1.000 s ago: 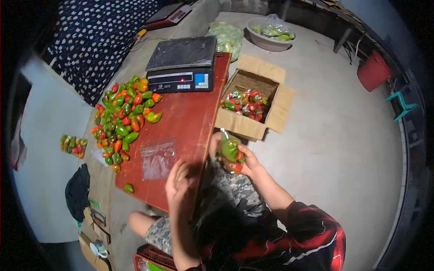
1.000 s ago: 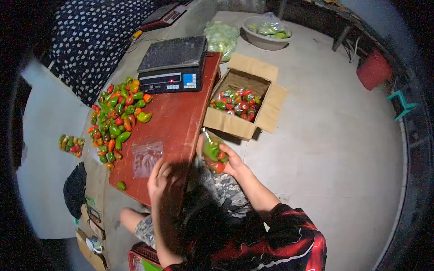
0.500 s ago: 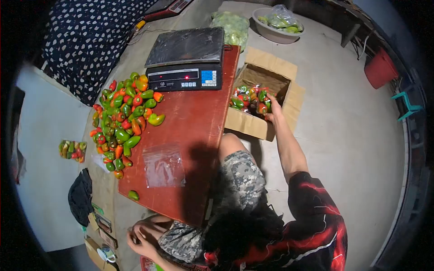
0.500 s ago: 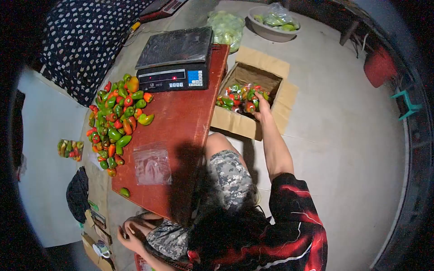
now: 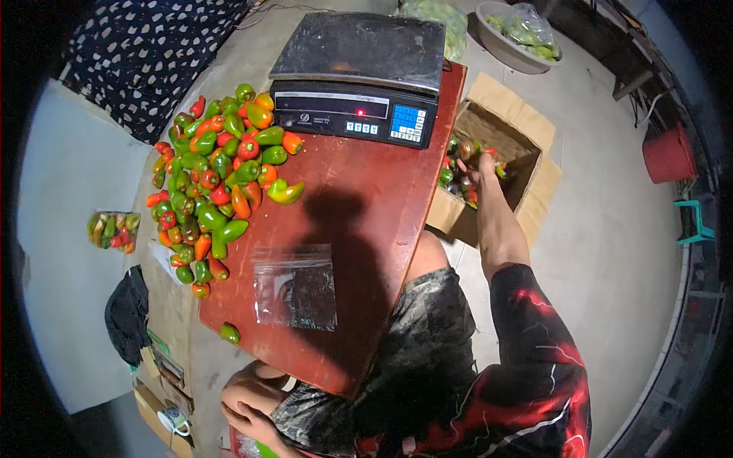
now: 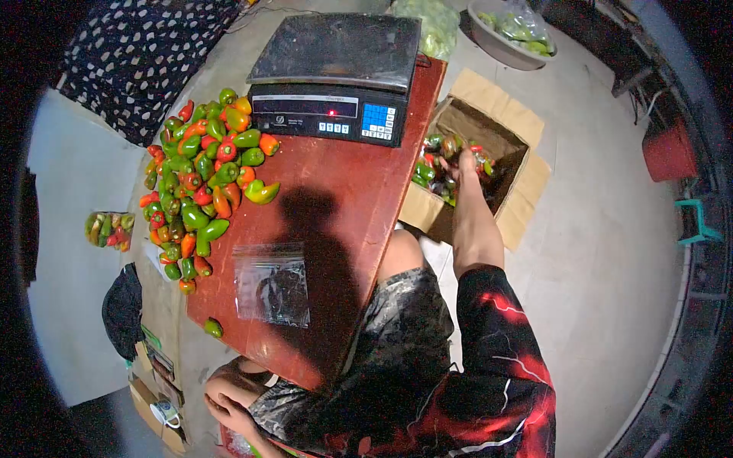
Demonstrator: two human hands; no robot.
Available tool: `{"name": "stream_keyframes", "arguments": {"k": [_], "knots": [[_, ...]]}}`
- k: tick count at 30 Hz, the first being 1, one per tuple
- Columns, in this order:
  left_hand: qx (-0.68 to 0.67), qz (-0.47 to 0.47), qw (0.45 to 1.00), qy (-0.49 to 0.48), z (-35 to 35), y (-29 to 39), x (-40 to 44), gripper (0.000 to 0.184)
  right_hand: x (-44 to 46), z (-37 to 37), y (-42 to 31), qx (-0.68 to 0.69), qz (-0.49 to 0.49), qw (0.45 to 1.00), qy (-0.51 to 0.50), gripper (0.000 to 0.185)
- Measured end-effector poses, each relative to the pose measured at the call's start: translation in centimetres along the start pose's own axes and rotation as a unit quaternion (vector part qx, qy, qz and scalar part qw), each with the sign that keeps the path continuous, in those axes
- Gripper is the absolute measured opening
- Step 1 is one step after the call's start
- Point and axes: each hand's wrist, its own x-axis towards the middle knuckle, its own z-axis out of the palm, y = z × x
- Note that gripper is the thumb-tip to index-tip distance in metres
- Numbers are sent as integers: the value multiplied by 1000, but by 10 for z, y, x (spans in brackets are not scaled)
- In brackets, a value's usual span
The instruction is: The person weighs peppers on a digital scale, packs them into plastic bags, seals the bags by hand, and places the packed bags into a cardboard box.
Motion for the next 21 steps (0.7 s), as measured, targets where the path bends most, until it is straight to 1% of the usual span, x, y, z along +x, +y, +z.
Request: {"name": "stream_keyframes", "arguments": {"k": [1, 3, 4, 5, 6, 7, 8, 9, 10, 11, 13, 15, 16, 17, 18, 19, 20, 21], "knots": [[3, -1, 1000, -3, -1, 5, 3, 65, -2, 1, -2, -26, -5, 999, -36, 29], [30, -15, 999, -20, -1, 16, 6, 59, -8, 13, -11, -86, -16, 996, 6, 23], [28, -20, 999, -16, 1, 17, 9, 59, -28, 19, -22, -146, -61, 986, -41, 18], [20, -4, 1000, -12, 3, 16, 12, 56, -35, 27, -30, -170, -90, 981, -6, 17], [13, 11, 1000, -6, 3, 15, 16, 53, 6, 5, -29, -115, -202, 971, -55, 19], [13, 1, 1000, 2, 3, 20, 22, 53, 30, -9, -45, -182, -230, 956, -8, 18], [45, 23, 999, 19, 2, 31, 31, 54, -38, 28, -58, -173, -305, 935, 49, 15], [78, 44, 995, 35, 0, 42, 40, 54, -54, 41, -66, -99, -327, 940, -15, 12], [10, 36, 998, 47, 0, 54, 49, 52, -42, 40, -78, -99, -364, 924, -55, 11], [-59, 31, 996, 60, 3, 65, 59, 50, -79, 63, -87, -59, -345, 930, -115, 11], [-147, 65, 985, 68, 10, 73, 89, 46, -130, 111, -95, -75, -359, 910, -195, 11], [-269, 40, 960, 65, 17, 103, 113, 43, -210, 167, -79, -157, -377, 893, -188, 11], [-298, 36, 952, 57, 20, 116, 124, 40, -241, 184, -68, -302, -423, 832, -193, 12], [-326, 33, 943, 49, 24, 126, 135, 38, -263, 196, -47, -345, -401, 802, -276, 15], [-343, 47, 937, 40, 31, 132, 147, 36, -319, 209, -20, -388, -399, 754, -349, 17], [-361, 62, 930, 32, 38, 136, 157, 35, -344, 209, 12, -485, -317, 728, -367, 18], [-386, 84, 919, 15, 46, 138, 167, 35, -383, 210, 40, -537, -358, 633, -427, 15], [-410, 105, 906, -2, 55, 137, 175, 37, -413, 208, 68, -577, -420, 516, -472, 13]]}}
